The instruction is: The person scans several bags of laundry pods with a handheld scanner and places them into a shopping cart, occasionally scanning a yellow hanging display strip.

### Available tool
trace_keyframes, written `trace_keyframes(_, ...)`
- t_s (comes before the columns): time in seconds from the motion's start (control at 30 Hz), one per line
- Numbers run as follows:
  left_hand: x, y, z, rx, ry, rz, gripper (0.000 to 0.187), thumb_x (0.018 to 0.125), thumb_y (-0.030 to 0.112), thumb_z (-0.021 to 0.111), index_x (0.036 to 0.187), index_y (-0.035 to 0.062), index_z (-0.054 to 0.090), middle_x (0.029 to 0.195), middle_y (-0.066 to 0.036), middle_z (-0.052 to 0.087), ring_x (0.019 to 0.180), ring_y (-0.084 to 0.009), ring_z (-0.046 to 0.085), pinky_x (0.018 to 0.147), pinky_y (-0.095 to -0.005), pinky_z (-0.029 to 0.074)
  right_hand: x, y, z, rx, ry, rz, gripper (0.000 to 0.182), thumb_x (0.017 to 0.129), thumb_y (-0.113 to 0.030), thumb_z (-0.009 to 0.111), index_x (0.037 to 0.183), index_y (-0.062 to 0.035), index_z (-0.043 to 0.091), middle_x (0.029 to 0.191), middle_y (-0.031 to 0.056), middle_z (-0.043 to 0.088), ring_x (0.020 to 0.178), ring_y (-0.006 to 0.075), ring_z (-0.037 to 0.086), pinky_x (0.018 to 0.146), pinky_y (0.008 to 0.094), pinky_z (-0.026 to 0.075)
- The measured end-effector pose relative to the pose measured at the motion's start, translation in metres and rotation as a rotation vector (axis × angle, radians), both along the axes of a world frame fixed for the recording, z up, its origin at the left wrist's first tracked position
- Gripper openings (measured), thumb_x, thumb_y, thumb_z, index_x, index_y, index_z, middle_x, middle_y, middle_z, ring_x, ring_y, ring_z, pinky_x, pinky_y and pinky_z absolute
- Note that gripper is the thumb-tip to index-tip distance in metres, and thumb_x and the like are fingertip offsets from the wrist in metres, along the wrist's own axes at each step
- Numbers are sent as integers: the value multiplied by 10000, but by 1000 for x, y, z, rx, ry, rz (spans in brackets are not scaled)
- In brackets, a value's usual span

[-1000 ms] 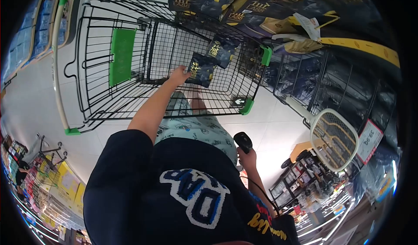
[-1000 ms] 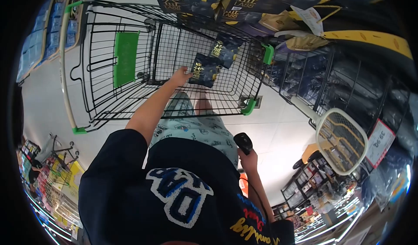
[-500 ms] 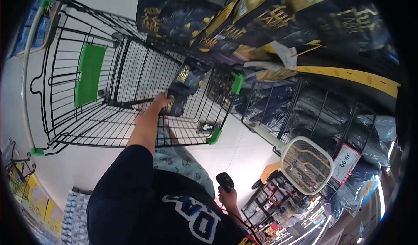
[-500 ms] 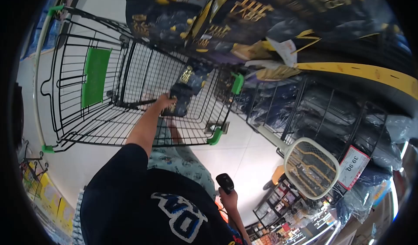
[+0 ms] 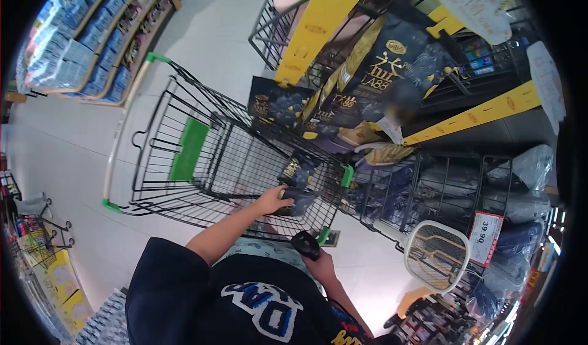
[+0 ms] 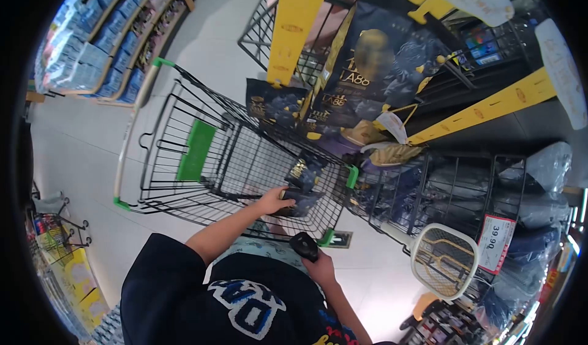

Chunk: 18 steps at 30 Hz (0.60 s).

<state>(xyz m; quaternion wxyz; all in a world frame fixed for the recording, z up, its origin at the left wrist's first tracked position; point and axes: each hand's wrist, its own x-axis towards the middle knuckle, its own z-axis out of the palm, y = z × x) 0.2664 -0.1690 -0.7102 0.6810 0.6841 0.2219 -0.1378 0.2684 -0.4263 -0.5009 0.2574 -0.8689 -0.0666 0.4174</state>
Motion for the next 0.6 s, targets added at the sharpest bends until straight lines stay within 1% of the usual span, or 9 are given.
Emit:
trace_keyframes(0.07,-3,16,41,-89,-7,90,592,875,396,791,1225,-47,611,1081,-166,716,982,-216,679,858,-346,529,6,12,-14,98,-10,14,448,769,-325,783,1068,0,705,903,233,729,900,391,719,787,435,555)
trace_keyframes(0.17,-3,44,119,-225,18,167,518,914,347,762,1215,-49,614,1074,-148,717,945,-166,670,832,-321,532,12,22,-35,246,-60,52,434,742,-312,803,1037,-5,718,864,202,740,828,365,732,753,434,559)
trace_keyframes(0.2,-8,49,113,-227,26,208,355,939,209,726,1183,-28,627,1090,-110,705,975,-149,652,858,-306,520,12,28,-34,240,-78,18,427,742,-308,803,1033,-6,720,857,199,740,825,356,734,752,431,560)
trace_keyframes(0.3,-17,67,128,-98,-176,307,243,922,78,696,1145,-2,641,1096,-73,683,1023,-151,630,900,-301,500,11,37,-37,284,-83,-107,417,757,-305,805,1026,2,722,838,183,740,819,325,742,747,403,562)
trace_keyframes(0.33,-17,73,134,-80,-204,315,220,903,-7,661,1122,16,645,1110,-52,660,1049,-151,610,931,-301,481,11,34,-40,322,-79,-115,382,785,-270,796,1040,4,721,859,142,741,816,248,715,755,371,550)
trace_keyframes(0.37,-18,81,138,-33,-222,323,215,903,-1,667,1116,15,647,1088,-50,663,1029,-147,613,917,-299,485,11,33,-44,359,-75,-121,347,813,-234,788,1053,7,721,879,101,741,813,170,688,764,339,538)
trace_keyframes(0.43,-14,94,162,51,-256,337,204,902,11,680,1105,14,651,1044,-46,670,988,-140,620,889,-295,492,11,39,-24,414,-64,-174,331,821,-224,785,1058,-1,722,888,90,739,829,162,680,773,332,533)
trace_keyframes(0.5,-7,109,186,173,-220,316,203,897,151,764,1011,5,682,873,-19,690,839,-91,624,758,-261,499,10,39,-8,452,-75,-219,319,827,-214,781,1060,-6,723,894,86,739,844,156,676,780,326,529)
trace_keyframes(0.6,11,122,236,230,-204,371,296,900,259,788,981,-15,709,788,-18,688,718,-84,600,671,-266,493,7,36,-1,513,-112,-284,286,837,-200,770,1041,-6,720,861,67,724,814,138,659,751,316,522)
